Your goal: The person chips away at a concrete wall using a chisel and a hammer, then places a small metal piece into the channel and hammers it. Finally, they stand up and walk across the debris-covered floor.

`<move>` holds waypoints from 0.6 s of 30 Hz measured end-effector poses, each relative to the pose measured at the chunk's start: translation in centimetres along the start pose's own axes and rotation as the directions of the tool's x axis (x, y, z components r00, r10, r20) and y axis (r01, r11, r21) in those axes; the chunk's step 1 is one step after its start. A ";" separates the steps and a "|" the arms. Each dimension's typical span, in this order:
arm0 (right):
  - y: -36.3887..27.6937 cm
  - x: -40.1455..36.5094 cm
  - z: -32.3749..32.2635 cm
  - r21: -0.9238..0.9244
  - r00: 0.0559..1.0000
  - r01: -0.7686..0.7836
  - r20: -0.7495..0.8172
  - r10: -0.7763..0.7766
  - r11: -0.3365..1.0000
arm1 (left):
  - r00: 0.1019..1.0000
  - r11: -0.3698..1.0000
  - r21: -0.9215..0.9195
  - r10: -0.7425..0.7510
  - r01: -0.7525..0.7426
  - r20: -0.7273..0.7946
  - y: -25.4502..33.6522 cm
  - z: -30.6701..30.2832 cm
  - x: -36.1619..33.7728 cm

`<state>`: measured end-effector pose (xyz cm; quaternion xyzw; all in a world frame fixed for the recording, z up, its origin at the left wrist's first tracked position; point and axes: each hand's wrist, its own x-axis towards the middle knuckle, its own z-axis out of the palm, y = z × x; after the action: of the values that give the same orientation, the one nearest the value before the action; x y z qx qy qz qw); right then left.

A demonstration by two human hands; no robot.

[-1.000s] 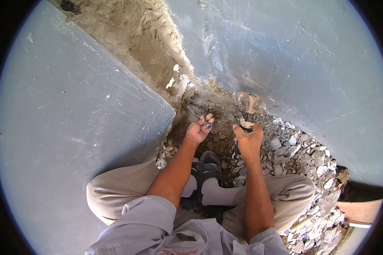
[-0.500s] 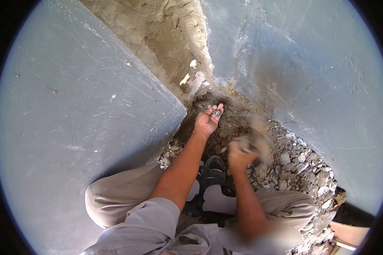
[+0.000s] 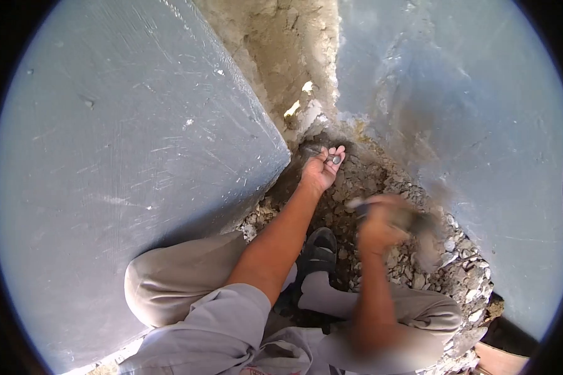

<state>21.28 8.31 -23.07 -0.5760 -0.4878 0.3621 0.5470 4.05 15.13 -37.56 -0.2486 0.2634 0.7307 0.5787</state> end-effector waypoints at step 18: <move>8.4 -0.6 2.5 -0.078 0.685 -0.580 0.492 0.537 0.811 | 0.997 0.998 0.066 0.022 -0.017 -0.068 -1.8 1.2 1.1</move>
<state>20.11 9.11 -31.73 -0.5615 -0.3957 0.6658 0.2913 5.48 17.05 -37.55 -0.2520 0.3094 0.7183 0.5699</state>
